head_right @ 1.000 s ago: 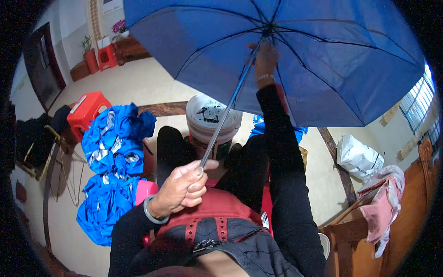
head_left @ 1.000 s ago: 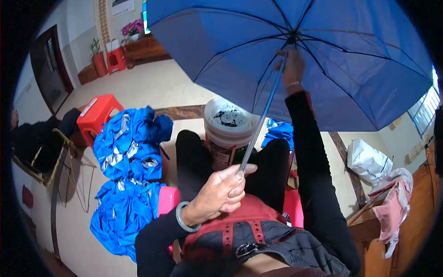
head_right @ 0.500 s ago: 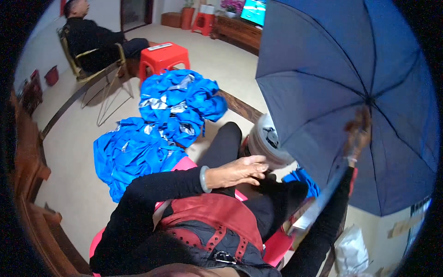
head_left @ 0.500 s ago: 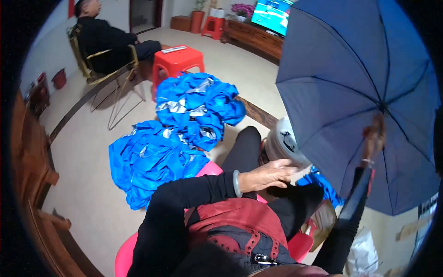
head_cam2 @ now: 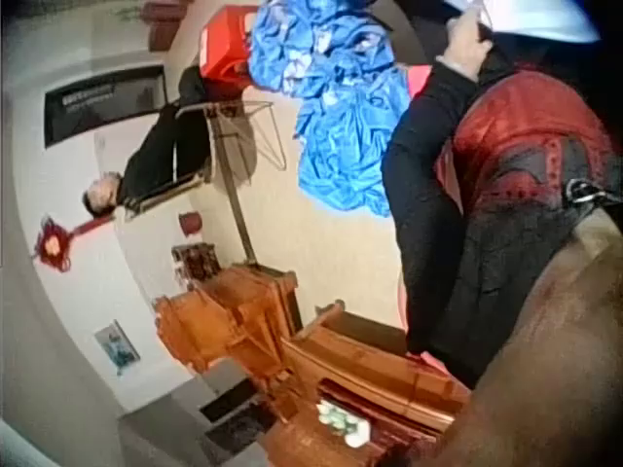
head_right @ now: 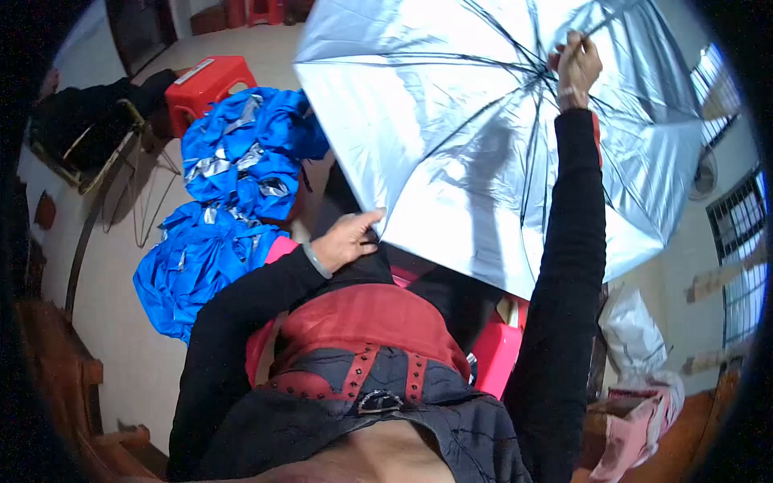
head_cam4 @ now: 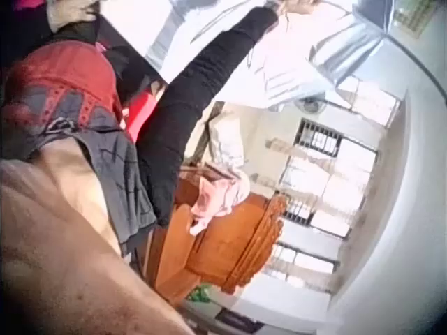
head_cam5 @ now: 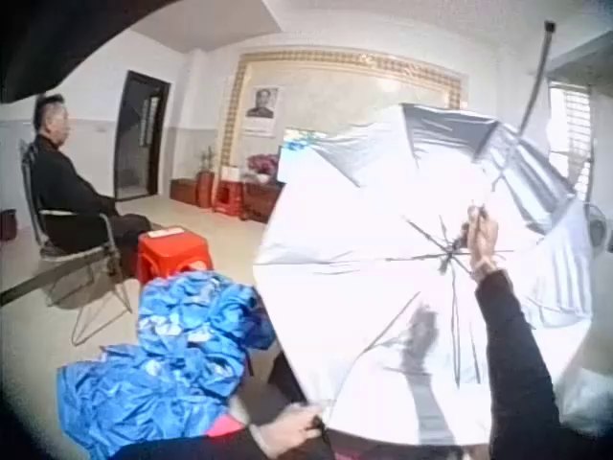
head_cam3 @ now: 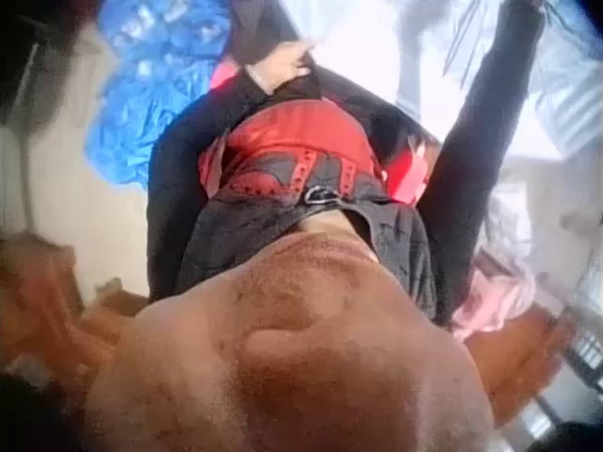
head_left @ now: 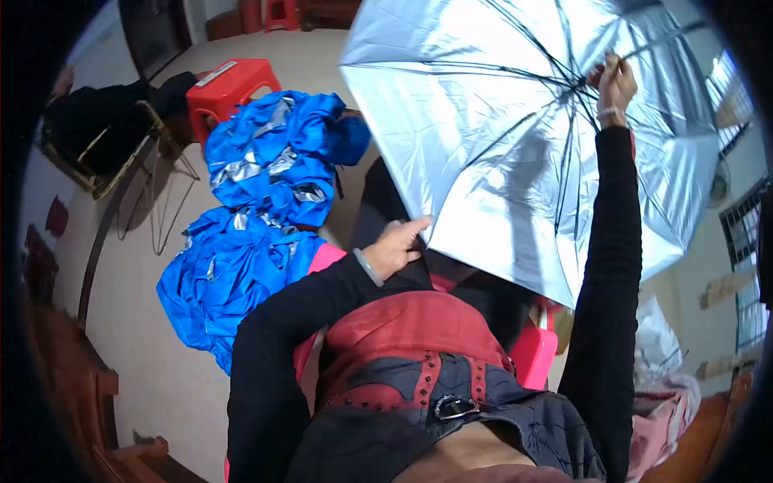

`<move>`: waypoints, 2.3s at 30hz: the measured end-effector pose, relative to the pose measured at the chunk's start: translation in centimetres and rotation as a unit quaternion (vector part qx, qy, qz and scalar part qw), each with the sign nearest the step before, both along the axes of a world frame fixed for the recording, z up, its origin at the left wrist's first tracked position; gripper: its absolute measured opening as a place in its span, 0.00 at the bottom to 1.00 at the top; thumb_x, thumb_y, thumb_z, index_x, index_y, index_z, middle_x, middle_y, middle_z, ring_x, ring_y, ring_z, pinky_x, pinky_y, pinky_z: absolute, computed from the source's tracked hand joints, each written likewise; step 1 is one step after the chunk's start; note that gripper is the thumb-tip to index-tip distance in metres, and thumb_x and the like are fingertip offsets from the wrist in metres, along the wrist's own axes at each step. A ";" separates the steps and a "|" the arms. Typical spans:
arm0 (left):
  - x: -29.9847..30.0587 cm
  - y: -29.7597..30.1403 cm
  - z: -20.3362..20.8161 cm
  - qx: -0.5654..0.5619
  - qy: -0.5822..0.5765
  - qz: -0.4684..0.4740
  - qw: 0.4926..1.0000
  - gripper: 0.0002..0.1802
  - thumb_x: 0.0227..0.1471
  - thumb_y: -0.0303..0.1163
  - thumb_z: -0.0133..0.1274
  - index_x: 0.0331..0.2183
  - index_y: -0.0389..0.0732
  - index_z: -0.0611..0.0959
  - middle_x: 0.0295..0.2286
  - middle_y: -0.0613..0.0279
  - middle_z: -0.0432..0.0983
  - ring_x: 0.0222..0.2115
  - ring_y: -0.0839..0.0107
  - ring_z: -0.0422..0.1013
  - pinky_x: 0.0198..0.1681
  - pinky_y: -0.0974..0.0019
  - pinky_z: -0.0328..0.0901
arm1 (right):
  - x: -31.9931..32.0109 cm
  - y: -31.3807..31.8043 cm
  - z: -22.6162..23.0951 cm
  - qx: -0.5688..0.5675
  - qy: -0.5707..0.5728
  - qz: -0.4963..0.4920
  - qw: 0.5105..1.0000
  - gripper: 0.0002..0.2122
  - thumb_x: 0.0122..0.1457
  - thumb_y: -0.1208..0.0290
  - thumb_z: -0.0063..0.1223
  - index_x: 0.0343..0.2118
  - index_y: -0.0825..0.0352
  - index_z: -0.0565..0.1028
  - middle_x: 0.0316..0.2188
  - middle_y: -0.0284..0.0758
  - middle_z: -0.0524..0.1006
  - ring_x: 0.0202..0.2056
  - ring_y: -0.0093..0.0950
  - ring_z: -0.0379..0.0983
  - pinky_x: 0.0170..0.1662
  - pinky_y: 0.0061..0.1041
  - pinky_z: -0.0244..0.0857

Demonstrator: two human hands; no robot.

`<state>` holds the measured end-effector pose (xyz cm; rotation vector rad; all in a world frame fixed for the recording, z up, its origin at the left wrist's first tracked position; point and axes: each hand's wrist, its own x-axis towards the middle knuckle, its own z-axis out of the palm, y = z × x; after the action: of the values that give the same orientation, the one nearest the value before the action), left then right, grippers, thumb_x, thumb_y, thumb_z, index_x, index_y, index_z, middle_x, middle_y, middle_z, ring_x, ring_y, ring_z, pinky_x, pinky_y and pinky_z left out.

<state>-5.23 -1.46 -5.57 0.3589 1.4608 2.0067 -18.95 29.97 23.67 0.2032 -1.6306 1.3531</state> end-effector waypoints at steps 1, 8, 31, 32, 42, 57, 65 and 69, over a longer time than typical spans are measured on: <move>-0.1 0.6 0.1 0.092 -0.103 0.013 0.990 0.22 0.47 0.37 0.51 0.44 0.39 0.70 0.35 0.62 0.66 0.36 0.69 0.63 0.41 0.64 0.60 | 0.7 0.1 0.3 0.019 -0.025 -0.002 1.000 0.11 0.53 0.64 0.47 0.30 0.68 0.70 0.19 0.35 0.71 0.17 0.22 0.68 0.17 0.20 0.63; 3.0 1.0 1.1 -0.076 0.543 0.075 0.833 0.17 0.46 0.27 0.43 0.40 0.32 0.67 0.30 0.46 0.71 0.32 0.53 0.70 0.34 0.61 0.65 | 0.3 -1.8 -4.2 0.084 -0.217 0.060 0.971 0.18 0.55 0.63 0.43 0.45 0.67 0.62 0.36 0.36 0.73 0.24 0.25 0.71 0.22 0.23 0.66; -0.3 1.8 0.9 0.159 -0.220 0.097 0.957 0.17 0.51 0.32 0.41 0.42 0.32 0.68 0.38 0.52 0.68 0.38 0.61 0.68 0.39 0.55 0.66 | 23.5 -14.4 -23.0 0.525 -0.003 0.137 0.840 0.13 0.40 0.76 0.51 0.32 0.68 0.68 0.27 0.35 0.69 0.27 0.31 0.65 0.32 0.27 0.59; 0.0 1.7 0.7 0.163 -0.213 0.092 0.959 0.17 0.51 0.32 0.41 0.41 0.32 0.68 0.38 0.53 0.68 0.37 0.61 0.69 0.39 0.55 0.67 | 23.6 -14.5 -23.3 0.532 0.024 0.150 0.833 0.13 0.40 0.76 0.51 0.32 0.68 0.68 0.28 0.35 0.69 0.27 0.30 0.65 0.32 0.26 0.59; 0.6 2.0 1.0 0.109 -0.139 0.045 0.983 0.15 0.48 0.30 0.47 0.41 0.39 0.70 0.33 0.59 0.71 0.36 0.67 0.69 0.37 0.66 0.65 | 22.3 -13.6 -25.5 0.503 -0.006 0.105 0.858 0.08 0.41 0.73 0.49 0.27 0.67 0.68 0.23 0.33 0.67 0.25 0.28 0.63 0.31 0.25 0.58; 0.3 2.4 0.7 0.089 -0.266 0.072 0.957 0.14 0.47 0.30 0.50 0.38 0.36 0.71 0.34 0.58 0.70 0.35 0.66 0.68 0.40 0.64 0.64 | 22.1 -13.4 -26.6 0.496 0.000 0.133 0.858 0.09 0.39 0.76 0.52 0.26 0.67 0.68 0.22 0.32 0.67 0.24 0.29 0.64 0.28 0.24 0.59; 0.2 2.0 0.6 0.109 -0.248 0.159 0.950 0.12 0.49 0.29 0.47 0.38 0.36 0.71 0.35 0.57 0.70 0.38 0.66 0.67 0.43 0.59 0.63 | 22.4 -13.2 -26.5 0.504 -0.018 0.148 0.851 0.11 0.38 0.77 0.51 0.29 0.68 0.69 0.23 0.33 0.68 0.24 0.29 0.65 0.29 0.25 0.61; 0.5 2.4 1.1 0.109 -0.221 0.137 0.959 0.14 0.50 0.30 0.45 0.39 0.35 0.71 0.36 0.57 0.70 0.38 0.65 0.67 0.42 0.59 0.64 | 22.6 -12.9 -25.7 0.504 -0.037 0.151 0.849 0.12 0.38 0.79 0.51 0.30 0.68 0.69 0.23 0.34 0.69 0.24 0.29 0.65 0.28 0.26 0.61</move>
<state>-4.69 0.90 -4.46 -0.2106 1.0555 2.2864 3.66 17.06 -2.07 1.0734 -2.3135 0.5705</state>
